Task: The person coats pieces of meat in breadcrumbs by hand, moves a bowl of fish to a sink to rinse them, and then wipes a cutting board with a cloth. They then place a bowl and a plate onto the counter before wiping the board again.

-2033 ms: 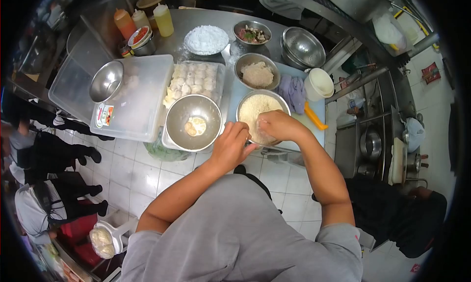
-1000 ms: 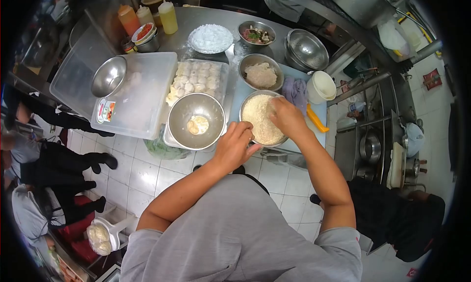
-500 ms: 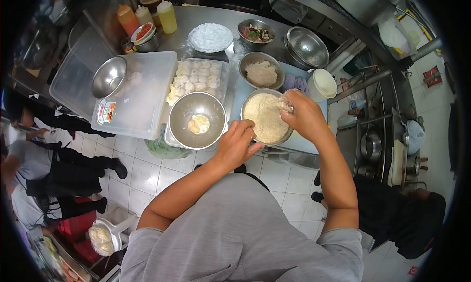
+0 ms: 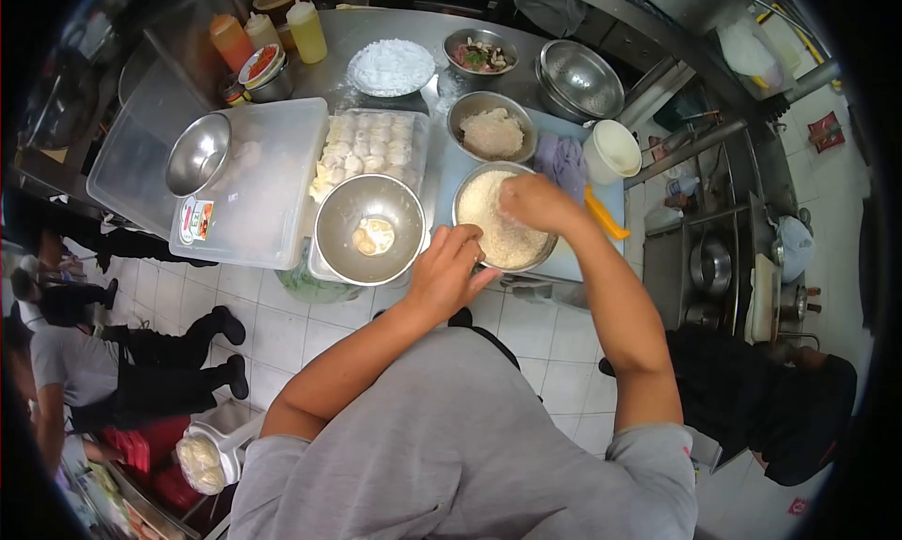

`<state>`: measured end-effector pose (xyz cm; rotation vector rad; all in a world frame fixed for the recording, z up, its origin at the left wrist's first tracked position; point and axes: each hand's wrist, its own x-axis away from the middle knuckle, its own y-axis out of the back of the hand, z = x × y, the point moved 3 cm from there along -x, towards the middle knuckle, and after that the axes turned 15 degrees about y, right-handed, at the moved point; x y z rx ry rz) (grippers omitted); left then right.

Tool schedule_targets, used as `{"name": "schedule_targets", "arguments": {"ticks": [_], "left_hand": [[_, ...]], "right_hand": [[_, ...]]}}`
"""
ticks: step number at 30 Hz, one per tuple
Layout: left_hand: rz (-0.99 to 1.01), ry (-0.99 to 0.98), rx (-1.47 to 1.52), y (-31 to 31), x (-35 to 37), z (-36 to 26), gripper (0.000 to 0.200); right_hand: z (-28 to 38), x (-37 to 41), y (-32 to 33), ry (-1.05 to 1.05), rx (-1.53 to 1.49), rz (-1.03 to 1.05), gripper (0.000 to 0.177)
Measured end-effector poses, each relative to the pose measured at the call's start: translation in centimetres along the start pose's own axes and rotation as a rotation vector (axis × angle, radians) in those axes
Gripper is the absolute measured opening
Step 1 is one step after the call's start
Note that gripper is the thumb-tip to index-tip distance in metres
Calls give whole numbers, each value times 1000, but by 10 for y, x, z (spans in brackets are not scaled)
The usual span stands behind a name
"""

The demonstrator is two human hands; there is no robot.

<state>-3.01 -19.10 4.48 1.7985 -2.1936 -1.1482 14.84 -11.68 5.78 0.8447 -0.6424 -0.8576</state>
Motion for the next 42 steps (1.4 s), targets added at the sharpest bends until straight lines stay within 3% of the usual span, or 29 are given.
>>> {"name": "schedule_targets", "arguments": {"ticks": [2, 5, 8, 11, 14, 17, 21, 25, 28, 32, 35, 42], "left_hand": [[-12, -10, 5, 1, -7, 1, 33], [0, 15, 23, 2, 2, 1, 33], [13, 14, 26, 1, 2, 1, 33], [4, -12, 7, 2, -4, 3, 33], [-8, -10, -7, 2, -4, 3, 33], [7, -8, 3, 2, -7, 2, 33], [-9, -22, -2, 3, -7, 5, 34], [-5, 9, 18, 0, -1, 5, 33], [-4, 12, 20, 1, -2, 2, 33], [15, 4, -2, 1, -2, 2, 32], [12, 2, 5, 3, -2, 0, 32], [11, 36, 9, 2, -1, -1, 31]], "right_hand": [[24, 13, 28, -56, -97, -105, 27], [3, 12, -25, -28, -19, -56, 27], [25, 12, -4, 51, -41, 56, 26], [14, 20, -29, 152, -86, -33, 26], [20, 14, -26, 46, -63, 41, 22], [43, 29, 10, 9, -140, -120, 22], [27, 13, -31, 62, -34, 29, 29], [22, 33, 20, 90, -193, -137, 22], [20, 33, 46, -31, -57, -304, 19], [6, 27, 18, 143, 213, -385, 19], [4, 23, 3, 17, 270, -343, 22], [0, 26, 6, -7, 218, -204, 32]]}}
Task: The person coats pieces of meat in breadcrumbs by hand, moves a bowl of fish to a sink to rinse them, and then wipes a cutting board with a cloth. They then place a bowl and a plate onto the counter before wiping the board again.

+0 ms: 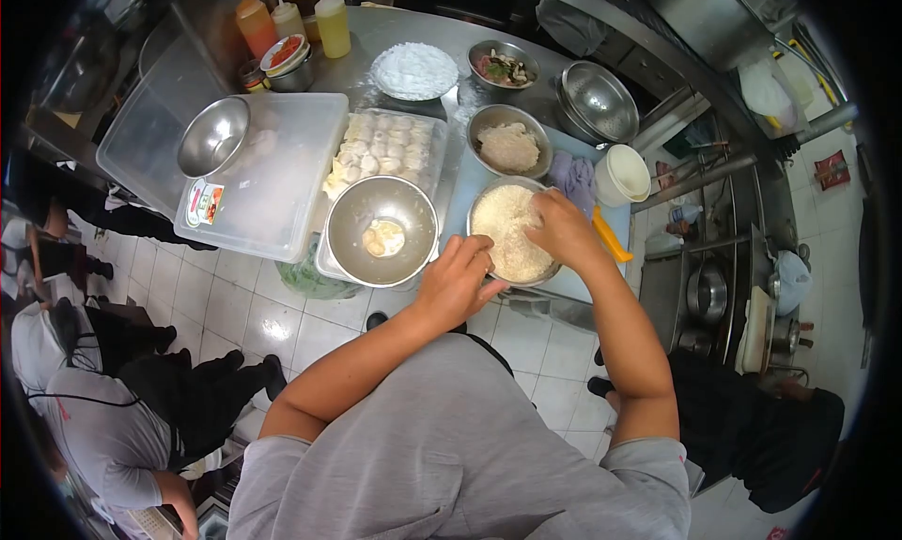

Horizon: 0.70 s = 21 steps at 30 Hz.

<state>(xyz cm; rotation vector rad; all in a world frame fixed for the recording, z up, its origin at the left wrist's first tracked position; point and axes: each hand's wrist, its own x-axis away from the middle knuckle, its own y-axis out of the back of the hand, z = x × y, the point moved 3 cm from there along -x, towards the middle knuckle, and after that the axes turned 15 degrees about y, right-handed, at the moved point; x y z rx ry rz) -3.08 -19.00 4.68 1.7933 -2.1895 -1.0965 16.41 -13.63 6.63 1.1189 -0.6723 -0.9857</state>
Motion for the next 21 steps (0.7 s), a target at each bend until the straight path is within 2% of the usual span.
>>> {"name": "schedule_targets", "arguments": {"ticks": [2, 5, 8, 10, 14, 17, 20, 21], "left_hand": [[9, 19, 2, 2, 1, -1, 29], [25, 62, 29, 14, -2, -5, 26], [28, 181, 156, 30, -15, 1, 25], [23, 243, 272, 38, -41, 15, 25], [63, 534, 345, 23, -101, 60, 25], [118, 737, 530, 7, -141, 73, 29], [67, 702, 256, -45, -178, 142, 31], [114, 731, 197, -54, -187, 150, 30]], "right_hand": [[2, 2, 7, 53, -13, 15, 32], [17, 3, 35, -72, -208, 85, 27], [12, -1, 58, 14, -317, 9, 30], [1, -10, 70, -9, -521, -61, 27], [4, -39, 104, -113, -712, -168, 19], [-21, -68, 93, -140, -862, -342, 15], [-61, -92, 60, -189, -941, -443, 16], [-78, -96, 44, -277, -936, -374, 24]]}}
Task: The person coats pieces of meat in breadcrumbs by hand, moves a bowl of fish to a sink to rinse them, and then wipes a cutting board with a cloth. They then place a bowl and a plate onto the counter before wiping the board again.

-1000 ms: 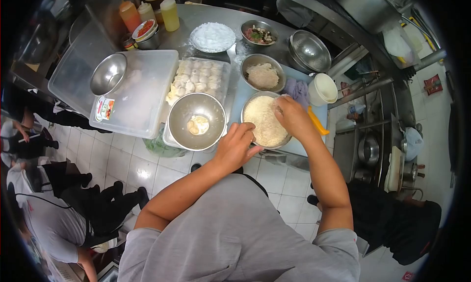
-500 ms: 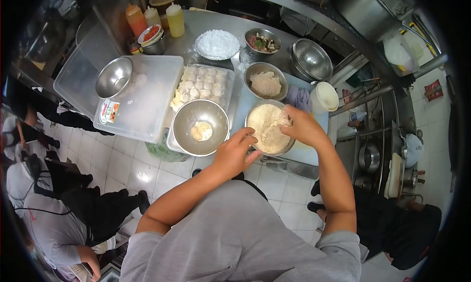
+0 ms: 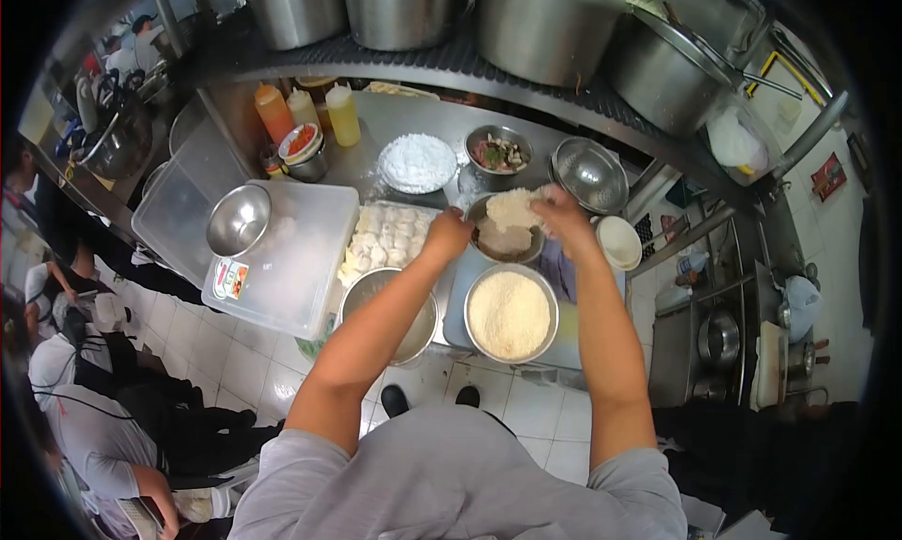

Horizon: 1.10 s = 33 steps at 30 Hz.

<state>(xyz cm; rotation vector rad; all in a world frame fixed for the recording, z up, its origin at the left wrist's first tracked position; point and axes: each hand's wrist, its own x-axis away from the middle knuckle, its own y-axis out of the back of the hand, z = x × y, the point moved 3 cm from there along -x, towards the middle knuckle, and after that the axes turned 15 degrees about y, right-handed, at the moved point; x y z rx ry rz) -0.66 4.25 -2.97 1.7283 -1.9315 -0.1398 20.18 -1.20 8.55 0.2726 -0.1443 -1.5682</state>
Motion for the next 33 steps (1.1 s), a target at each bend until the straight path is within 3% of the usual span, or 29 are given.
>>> {"name": "schedule_targets", "arguments": {"ticks": [1, 4, 7, 9, 13, 17, 19, 23, 28, 33], "left_hand": [[22, 41, -69, -7, -9, 2, 29], [62, 181, -75, -4, 5, -20, 25], [163, 266, 67, -14, -10, -13, 23], [261, 355, 127, -22, -26, 2, 21], [304, 299, 251, -3, -22, -29, 23], [287, 305, 424, 42, -62, -67, 24], [373, -17, 312, 63, -132, -72, 26], [79, 92, 458, 102, -189, -127, 30], [-1, 236, 414, 133, -265, -110, 29], [-28, 317, 364, 146, -287, -92, 28]], "right_hand": [[-20, -2, 1, -107, 28, 20, 34], [-55, 18, 4, 158, 591, -90, 37], [-28, 55, 15, 48, 172, -27, 34], [-13, 79, 26, 64, 88, 49, 33], [-12, 120, 62, 8, 6, -55, 30], [-27, 149, 91, -94, -49, -171, 28], [-28, 162, 92, -136, -18, -188, 27], [-48, 194, 80, -64, 90, -250, 26], [-27, 229, 56, -235, 183, -314, 25], [-24, 247, 45, -353, 200, -419, 19]]}}
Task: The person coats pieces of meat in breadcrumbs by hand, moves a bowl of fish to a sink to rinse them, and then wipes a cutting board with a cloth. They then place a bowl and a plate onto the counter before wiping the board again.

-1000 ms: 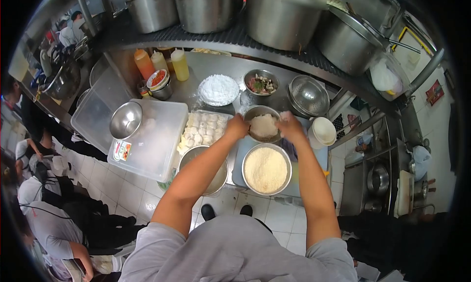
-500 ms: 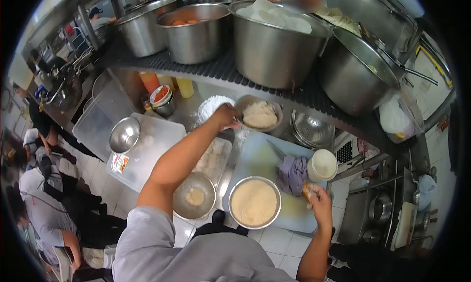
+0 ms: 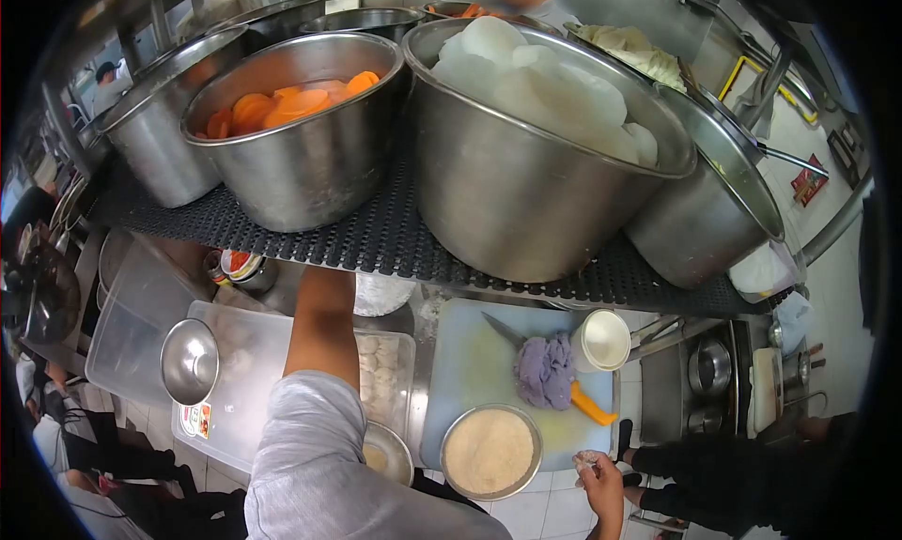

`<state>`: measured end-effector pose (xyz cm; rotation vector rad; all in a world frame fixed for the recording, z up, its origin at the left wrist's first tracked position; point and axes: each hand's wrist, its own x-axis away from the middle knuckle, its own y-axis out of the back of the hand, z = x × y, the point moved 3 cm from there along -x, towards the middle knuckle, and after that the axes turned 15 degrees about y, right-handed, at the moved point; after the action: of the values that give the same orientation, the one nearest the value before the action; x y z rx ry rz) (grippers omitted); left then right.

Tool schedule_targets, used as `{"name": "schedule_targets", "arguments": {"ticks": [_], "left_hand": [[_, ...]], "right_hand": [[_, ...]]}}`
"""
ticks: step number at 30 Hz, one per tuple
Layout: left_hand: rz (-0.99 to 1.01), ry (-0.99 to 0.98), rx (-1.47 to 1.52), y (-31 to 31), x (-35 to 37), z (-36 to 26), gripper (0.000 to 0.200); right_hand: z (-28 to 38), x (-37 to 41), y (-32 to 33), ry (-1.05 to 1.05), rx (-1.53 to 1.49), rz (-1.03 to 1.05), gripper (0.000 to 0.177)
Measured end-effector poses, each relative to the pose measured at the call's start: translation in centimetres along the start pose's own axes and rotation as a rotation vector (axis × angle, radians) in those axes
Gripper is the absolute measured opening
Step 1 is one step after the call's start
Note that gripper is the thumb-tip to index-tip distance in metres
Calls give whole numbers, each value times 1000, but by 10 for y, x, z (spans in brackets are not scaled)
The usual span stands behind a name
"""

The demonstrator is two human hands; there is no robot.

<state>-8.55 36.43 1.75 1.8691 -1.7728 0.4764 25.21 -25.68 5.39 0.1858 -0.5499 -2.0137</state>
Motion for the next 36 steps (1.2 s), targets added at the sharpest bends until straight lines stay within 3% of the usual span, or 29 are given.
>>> {"name": "schedule_targets", "arguments": {"ticks": [6, 10, 15, 19, 20, 21, 22, 25, 28, 31, 35, 36], "left_hand": [[-29, -9, -76, 19, 13, 13, 27], [-32, -92, -185, 42, 64, 16, 27], [-30, -281, -381, 90, 218, 41, 27], [-95, -411, -655, 138, 361, 127, 30], [-260, -665, -740, 147, 384, 164, 31], [-320, -434, -792, 141, 426, 185, 33], [-287, -462, -692, 147, 442, 223, 36], [-321, -302, -667, 125, 497, 286, 51], [-301, -253, -606, 104, 513, 315, 56], [-429, -475, -624, 95, 502, 338, 55], [-485, -569, -718, 93, 474, 355, 41], [-469, -601, -716, 94, 472, 355, 37]], "right_hand": [[-1, -11, -1, 121, -3, 40, 19], [7, -25, -2, 242, 91, 113, 23], [19, -41, -7, 413, 161, 276, 40], [19, -26, -18, 570, 13, 483, 54], [14, -23, -21, 645, 13, 516, 56], [8, -23, -27, 723, 12, 537, 58], [3, -20, -33, 799, 12, 552, 60], [-7, -19, -46, 901, 74, 462, 51], [-24, -26, -63, 933, 52, 397, 46], [-23, -31, -72, 951, 7, 370, 42], [-21, -40, -74, 972, 52, 278, 38], [-13, -40, -72, 798, -108, 319, 33]]}}
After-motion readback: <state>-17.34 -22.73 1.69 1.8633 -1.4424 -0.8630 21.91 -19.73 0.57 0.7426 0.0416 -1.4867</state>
